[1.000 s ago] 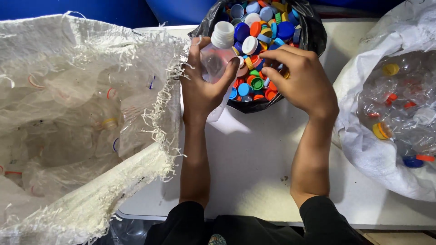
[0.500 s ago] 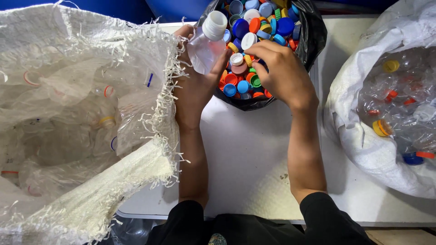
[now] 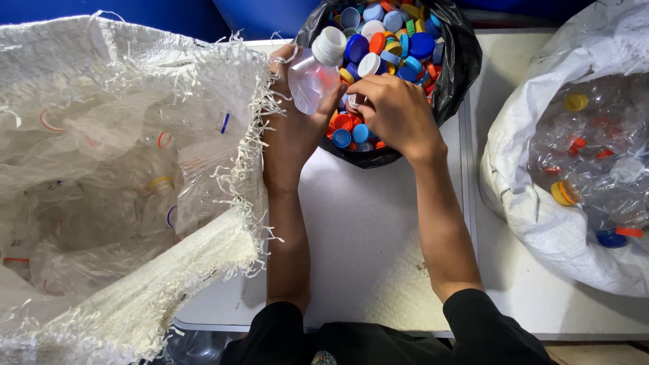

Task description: Sorting various colored plastic bottle caps into plastic bags and a large white sack at a sorting station.

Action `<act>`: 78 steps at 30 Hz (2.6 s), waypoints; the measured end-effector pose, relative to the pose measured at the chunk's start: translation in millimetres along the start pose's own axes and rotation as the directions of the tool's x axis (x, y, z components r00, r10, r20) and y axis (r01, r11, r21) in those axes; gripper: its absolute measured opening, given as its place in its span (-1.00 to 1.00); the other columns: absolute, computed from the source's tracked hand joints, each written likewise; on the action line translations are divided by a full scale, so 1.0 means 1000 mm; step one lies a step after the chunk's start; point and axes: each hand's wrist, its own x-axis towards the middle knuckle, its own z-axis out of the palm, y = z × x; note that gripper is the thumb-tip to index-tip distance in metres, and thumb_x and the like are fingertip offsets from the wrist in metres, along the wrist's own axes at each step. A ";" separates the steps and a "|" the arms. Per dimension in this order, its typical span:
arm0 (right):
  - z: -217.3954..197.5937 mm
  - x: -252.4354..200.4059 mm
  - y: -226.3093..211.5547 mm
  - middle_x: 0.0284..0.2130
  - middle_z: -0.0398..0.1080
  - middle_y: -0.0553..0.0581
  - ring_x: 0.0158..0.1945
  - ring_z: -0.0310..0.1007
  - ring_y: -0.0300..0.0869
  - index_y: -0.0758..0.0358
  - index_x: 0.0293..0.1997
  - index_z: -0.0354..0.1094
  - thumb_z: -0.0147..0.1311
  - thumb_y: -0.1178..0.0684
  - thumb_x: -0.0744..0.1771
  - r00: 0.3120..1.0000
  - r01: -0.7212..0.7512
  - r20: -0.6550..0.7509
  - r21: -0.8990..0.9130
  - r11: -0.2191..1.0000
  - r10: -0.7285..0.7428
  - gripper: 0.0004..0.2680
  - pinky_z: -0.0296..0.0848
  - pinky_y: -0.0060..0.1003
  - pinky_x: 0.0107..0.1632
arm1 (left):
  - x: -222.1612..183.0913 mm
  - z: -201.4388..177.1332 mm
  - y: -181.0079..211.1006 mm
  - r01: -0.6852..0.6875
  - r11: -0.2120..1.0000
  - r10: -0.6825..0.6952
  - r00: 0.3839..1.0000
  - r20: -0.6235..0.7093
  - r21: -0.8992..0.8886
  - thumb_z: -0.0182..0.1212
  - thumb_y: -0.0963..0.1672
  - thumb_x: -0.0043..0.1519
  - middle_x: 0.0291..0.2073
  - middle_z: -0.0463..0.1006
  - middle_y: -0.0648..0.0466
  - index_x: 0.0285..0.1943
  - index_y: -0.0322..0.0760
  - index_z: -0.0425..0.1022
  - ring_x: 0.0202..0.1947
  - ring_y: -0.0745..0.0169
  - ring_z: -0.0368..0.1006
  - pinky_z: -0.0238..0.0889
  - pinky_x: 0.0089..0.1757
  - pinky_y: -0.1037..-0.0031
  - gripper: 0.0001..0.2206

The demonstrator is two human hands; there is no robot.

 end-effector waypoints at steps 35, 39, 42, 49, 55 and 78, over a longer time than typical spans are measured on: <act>-0.028 -0.021 0.020 0.03 0.37 0.10 -0.21 0.41 -0.38 0.47 0.03 0.38 0.17 0.29 0.48 0.899 0.247 -0.409 0.768 0.591 0.156 -0.94 0.44 -0.51 -0.13 | 0.006 -0.012 0.025 0.027 0.985 0.036 0.934 0.356 -0.169 0.56 0.03 0.13 -0.10 0.67 -0.07 0.22 -0.29 0.39 -0.09 0.02 0.67 0.52 -0.09 0.31 -0.41; -0.038 -0.019 0.020 0.01 0.40 0.14 -0.07 0.45 -0.33 0.51 -0.03 0.38 0.17 0.29 0.48 0.919 0.246 -0.382 0.756 0.607 0.103 -0.93 0.48 -0.47 0.05 | 0.005 -0.013 0.022 -0.017 0.981 0.078 0.949 0.306 -0.195 0.56 0.00 0.14 -0.05 0.65 -0.11 0.27 -0.30 0.36 -0.06 0.00 0.66 0.51 -0.07 0.31 -0.39; -0.040 -0.018 0.020 -0.02 0.41 0.15 -0.03 0.44 -0.33 0.49 -0.02 0.37 0.21 0.29 0.44 0.944 0.221 -0.325 0.757 0.614 0.060 -0.91 0.47 -0.47 0.06 | 0.007 -0.013 0.027 -0.041 0.980 0.101 0.944 0.313 -0.193 0.59 0.00 0.12 -0.10 0.65 -0.11 0.23 -0.28 0.39 -0.08 -0.04 0.65 0.50 -0.09 0.28 -0.41; -0.035 -0.013 0.024 -0.01 0.45 0.12 -0.06 0.51 -0.31 0.42 0.04 0.41 0.20 0.27 0.45 0.962 0.085 -0.242 0.707 0.702 0.127 -0.91 0.53 -0.46 0.03 | 0.005 0.009 0.006 -0.019 0.990 0.044 0.984 0.173 -0.143 0.57 -0.03 0.17 -0.06 0.64 -0.14 0.22 -0.29 0.37 -0.09 -0.04 0.65 0.50 -0.11 0.29 -0.45; -0.024 -0.006 0.015 -0.06 0.53 0.15 -0.02 0.60 -0.13 0.34 0.04 0.48 0.25 0.29 0.37 0.988 0.066 -0.150 0.295 0.953 -0.022 -0.85 0.54 -0.30 0.04 | 0.007 0.003 0.002 0.229 0.959 -0.200 0.965 0.170 -0.169 0.53 -0.06 0.23 -0.16 0.68 -0.05 0.23 -0.30 0.33 -0.16 0.19 0.69 0.52 -0.14 0.38 -0.49; -0.011 -0.001 0.029 -0.10 0.44 0.17 -0.03 0.54 -0.10 0.37 0.02 0.42 -0.04 0.44 0.33 0.975 0.126 -0.220 0.385 0.914 -0.042 -0.77 0.52 -0.27 0.06 | 0.003 0.006 -0.008 0.079 0.981 -0.046 0.982 0.183 -0.179 0.57 -0.08 0.15 -0.15 0.64 -0.15 0.17 -0.38 0.34 -0.14 0.01 0.65 0.49 -0.13 0.32 -0.47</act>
